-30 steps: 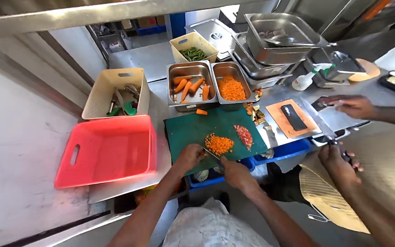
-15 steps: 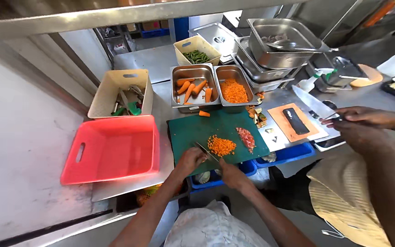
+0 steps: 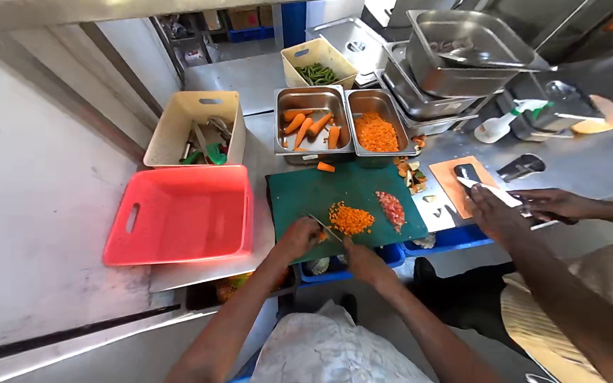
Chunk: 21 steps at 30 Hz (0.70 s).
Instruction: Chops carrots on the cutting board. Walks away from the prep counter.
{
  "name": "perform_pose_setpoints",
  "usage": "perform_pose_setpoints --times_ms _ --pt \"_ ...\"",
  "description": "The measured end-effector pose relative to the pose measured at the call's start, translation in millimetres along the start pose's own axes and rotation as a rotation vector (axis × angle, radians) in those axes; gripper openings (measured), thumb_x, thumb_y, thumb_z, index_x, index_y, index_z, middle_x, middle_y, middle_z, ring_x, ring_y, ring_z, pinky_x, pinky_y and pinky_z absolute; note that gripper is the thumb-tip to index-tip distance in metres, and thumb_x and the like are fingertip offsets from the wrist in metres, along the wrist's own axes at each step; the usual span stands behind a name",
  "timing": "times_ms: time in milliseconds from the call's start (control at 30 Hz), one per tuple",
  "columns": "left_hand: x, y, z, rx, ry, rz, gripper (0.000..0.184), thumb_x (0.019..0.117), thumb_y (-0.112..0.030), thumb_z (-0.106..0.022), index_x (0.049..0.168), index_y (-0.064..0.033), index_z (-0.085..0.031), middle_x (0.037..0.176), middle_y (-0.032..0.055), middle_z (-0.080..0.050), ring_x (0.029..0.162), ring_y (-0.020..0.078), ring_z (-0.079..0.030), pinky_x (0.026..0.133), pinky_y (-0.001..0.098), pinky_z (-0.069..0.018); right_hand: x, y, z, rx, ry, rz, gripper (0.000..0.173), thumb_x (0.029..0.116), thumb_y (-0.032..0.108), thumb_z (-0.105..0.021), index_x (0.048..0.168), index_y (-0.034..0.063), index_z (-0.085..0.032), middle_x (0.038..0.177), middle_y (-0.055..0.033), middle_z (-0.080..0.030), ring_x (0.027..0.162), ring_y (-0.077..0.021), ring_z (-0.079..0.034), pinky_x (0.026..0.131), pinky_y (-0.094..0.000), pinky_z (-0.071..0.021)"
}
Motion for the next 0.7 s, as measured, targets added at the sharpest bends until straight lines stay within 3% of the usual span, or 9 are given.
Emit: perform_pose_setpoints --times_ms 200,333,500,600,700 --pt "-7 -4 4 -0.029 -0.083 -0.051 0.01 0.0941 -0.013 -0.073 0.094 -0.0037 -0.077 0.109 0.0102 -0.073 0.112 0.025 -0.066 0.104 0.0427 -0.053 -15 5 24 -0.086 0.017 0.04 0.041 0.1036 0.024 -0.056 0.143 0.0166 -0.05 0.112 -0.019 -0.07 0.106 -0.04 -0.069 0.088 -0.0611 -0.0547" --pt "-17 -8 8 -0.033 -0.157 -0.109 0.008 0.0934 -0.009 -0.072 0.094 -0.0019 -0.076 0.105 0.0113 -0.073 0.11 0.0252 -0.067 0.104 0.0418 -0.0533 7 8 -6 -0.028 0.035 0.037 0.045 0.1055 0.022 -0.053 0.147 0.0109 -0.041 0.116 -0.0228 -0.068 0.107 -0.0425 -0.068 0.089 -0.0609 -0.0551" --pt "-20 -7 0 0.001 -0.221 -0.19 0.011 0.0959 -0.01 -0.07 0.092 -0.0021 -0.075 0.102 0.0105 -0.074 0.108 0.0244 -0.068 0.103 0.04 -0.0536 -19 11 22 -0.116 0.056 0.039 0.04 0.1042 0.024 -0.055 0.143 0.0142 -0.049 0.115 -0.0196 -0.069 0.108 -0.0398 -0.068 0.09 -0.0603 -0.0543" --pt "-31 -3 -4 -0.01 -0.297 -0.215 0.012 0.098 -0.013 -0.068 0.095 -0.004 -0.077 0.106 0.0088 -0.074 0.111 0.0223 -0.068 0.104 0.0374 -0.0538 0 13 -8 -0.024 0.053 0.046 0.044 0.1039 0.023 -0.057 0.144 0.011 -0.043 0.114 -0.0217 -0.068 0.106 -0.0408 -0.069 0.089 -0.0602 -0.0553" --pt "-34 -2 -7 0.003 -0.304 -0.22 0.014 0.0996 -0.012 -0.065 0.099 -0.0031 -0.076 0.109 0.0096 -0.073 0.114 0.0224 -0.066 0.105 0.0363 -0.0528 1 13 0 -0.068 0.041 0.06 0.04 0.105 0.024 -0.055 0.142 0.0132 -0.046 0.113 -0.0206 -0.069 0.105 -0.0405 -0.069 0.088 -0.0607 -0.0556"
Point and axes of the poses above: each hand's wrist, its own x-axis towards the middle knuckle, its own z-axis out of the back of the hand, y = z × x, the point moved 9 cm from there along x, towards the middle knuckle
